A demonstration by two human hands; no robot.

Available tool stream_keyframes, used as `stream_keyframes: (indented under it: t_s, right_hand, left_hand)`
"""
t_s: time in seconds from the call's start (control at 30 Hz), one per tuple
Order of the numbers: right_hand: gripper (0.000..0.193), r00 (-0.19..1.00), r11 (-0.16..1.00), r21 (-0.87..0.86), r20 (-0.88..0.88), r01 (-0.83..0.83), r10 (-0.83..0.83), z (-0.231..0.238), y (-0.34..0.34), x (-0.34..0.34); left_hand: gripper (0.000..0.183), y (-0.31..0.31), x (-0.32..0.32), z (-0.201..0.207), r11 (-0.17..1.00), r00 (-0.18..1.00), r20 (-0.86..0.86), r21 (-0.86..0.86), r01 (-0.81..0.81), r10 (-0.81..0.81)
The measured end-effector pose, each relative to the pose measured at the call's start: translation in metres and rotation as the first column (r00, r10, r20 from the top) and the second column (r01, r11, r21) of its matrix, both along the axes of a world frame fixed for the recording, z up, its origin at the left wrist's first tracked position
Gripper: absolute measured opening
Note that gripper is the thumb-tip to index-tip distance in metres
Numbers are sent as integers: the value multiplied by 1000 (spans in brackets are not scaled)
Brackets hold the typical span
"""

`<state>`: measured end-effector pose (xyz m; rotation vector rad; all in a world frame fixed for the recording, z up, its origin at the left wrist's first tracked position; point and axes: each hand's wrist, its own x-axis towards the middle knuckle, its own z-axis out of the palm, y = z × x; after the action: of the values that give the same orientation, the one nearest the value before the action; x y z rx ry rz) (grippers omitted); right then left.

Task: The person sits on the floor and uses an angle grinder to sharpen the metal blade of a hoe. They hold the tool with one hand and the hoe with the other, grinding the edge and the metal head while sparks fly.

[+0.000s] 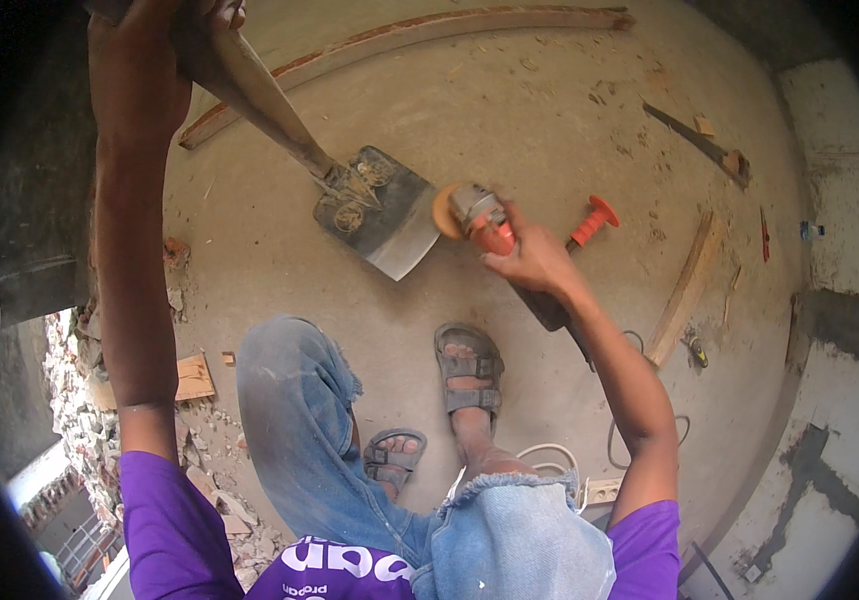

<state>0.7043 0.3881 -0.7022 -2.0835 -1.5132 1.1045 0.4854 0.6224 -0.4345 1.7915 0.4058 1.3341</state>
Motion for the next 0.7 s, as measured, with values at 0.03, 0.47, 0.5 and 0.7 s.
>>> stream_keyframes:
  t_s: [0.03, 0.47, 0.5, 0.7]
  right_hand:
    - [106, 999, 997, 72, 4, 42, -42, -9, -2, 10]
    - [107, 995, 979, 180, 8, 95, -98, 13, -39, 15]
    - [106, 997, 988, 137, -12, 73, -72, 20, -40, 3]
    - [107, 990, 991, 40, -61, -124, 126, 36, -36, -48]
  left_hand:
    - [14, -1, 1, 0, 1000, 1000, 3, 0, -10, 10]
    - [18, 0, -2, 1, 995, 996, -36, -52, -83, 82]
    - [18, 0, -2, 1, 995, 996, -40, -53, -84, 82]
    - [19, 0, 2, 0, 997, 996, -52, -32, -72, 70]
